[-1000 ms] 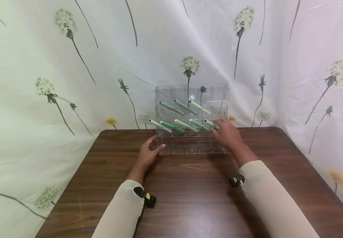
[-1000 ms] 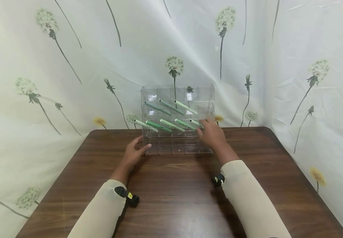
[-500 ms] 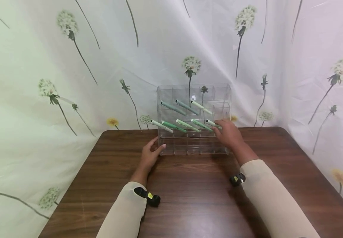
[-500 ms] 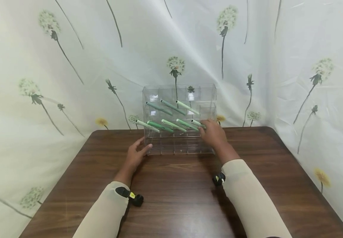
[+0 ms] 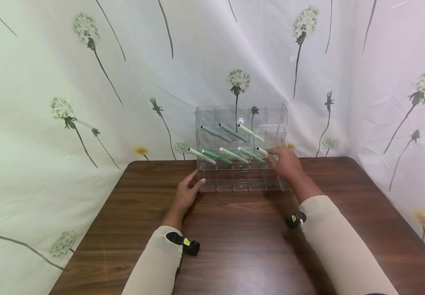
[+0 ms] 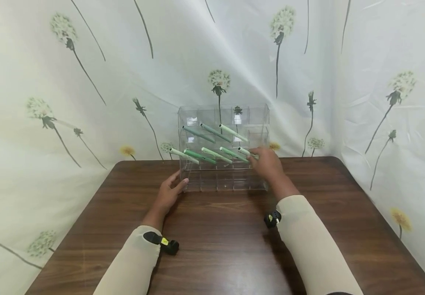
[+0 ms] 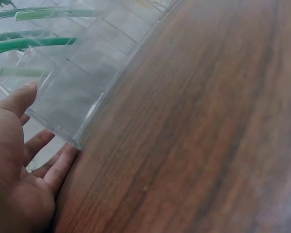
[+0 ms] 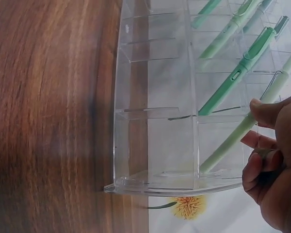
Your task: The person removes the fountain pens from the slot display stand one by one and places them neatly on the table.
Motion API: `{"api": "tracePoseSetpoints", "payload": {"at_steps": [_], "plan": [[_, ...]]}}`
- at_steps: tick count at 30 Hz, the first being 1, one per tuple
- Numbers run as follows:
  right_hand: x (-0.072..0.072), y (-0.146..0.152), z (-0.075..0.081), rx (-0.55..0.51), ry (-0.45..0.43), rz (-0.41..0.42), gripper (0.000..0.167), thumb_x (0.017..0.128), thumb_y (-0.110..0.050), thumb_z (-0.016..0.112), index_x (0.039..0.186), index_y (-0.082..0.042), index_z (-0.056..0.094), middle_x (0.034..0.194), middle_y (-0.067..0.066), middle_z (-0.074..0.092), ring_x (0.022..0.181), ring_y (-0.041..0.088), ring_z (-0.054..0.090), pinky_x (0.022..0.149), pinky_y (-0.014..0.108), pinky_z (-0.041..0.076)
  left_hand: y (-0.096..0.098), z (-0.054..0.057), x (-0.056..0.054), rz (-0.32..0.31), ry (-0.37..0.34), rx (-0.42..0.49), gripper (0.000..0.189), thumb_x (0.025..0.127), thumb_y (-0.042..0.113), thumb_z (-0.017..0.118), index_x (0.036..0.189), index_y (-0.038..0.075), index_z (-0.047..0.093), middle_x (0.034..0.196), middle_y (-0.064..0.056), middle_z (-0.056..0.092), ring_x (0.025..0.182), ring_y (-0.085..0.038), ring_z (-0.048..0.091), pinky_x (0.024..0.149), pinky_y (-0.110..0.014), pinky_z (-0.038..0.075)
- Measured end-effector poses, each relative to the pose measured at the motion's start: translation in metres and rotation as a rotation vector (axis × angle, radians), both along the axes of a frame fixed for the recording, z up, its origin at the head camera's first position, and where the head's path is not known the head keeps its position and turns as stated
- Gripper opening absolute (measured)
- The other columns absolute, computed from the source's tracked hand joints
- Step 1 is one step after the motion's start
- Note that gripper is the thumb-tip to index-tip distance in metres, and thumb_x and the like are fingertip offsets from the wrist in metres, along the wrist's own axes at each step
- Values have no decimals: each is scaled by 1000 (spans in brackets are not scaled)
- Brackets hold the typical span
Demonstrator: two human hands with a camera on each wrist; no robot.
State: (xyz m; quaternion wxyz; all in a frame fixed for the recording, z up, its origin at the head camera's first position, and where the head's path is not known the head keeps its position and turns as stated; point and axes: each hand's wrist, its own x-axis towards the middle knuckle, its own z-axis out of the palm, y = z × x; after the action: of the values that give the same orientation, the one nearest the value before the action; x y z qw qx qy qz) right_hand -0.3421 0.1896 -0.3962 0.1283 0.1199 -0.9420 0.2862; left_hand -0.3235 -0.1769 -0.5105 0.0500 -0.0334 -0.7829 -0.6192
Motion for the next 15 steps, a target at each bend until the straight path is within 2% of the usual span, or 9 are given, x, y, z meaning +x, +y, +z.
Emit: {"api": "tracePoseSetpoints", "payload": {"at_steps": [7,15], "plan": [[1,1,-1,-13,31,-19,28,106,-16,72,128,-1,80,133,25,74,125,45,69,102,64,56,2,3,1,-15,-10,-50,68,107,37,73,168,20,47,173,-16,46,157,-40,48,126,-57,44],[-4,1,0,-13,67,-18,24,107,-17,71,122,-2,82,131,22,77,123,43,71,101,61,56,2,1,4,3,14,-39,65,107,35,73,166,20,50,174,-13,45,162,-36,41,130,-55,39]]}}
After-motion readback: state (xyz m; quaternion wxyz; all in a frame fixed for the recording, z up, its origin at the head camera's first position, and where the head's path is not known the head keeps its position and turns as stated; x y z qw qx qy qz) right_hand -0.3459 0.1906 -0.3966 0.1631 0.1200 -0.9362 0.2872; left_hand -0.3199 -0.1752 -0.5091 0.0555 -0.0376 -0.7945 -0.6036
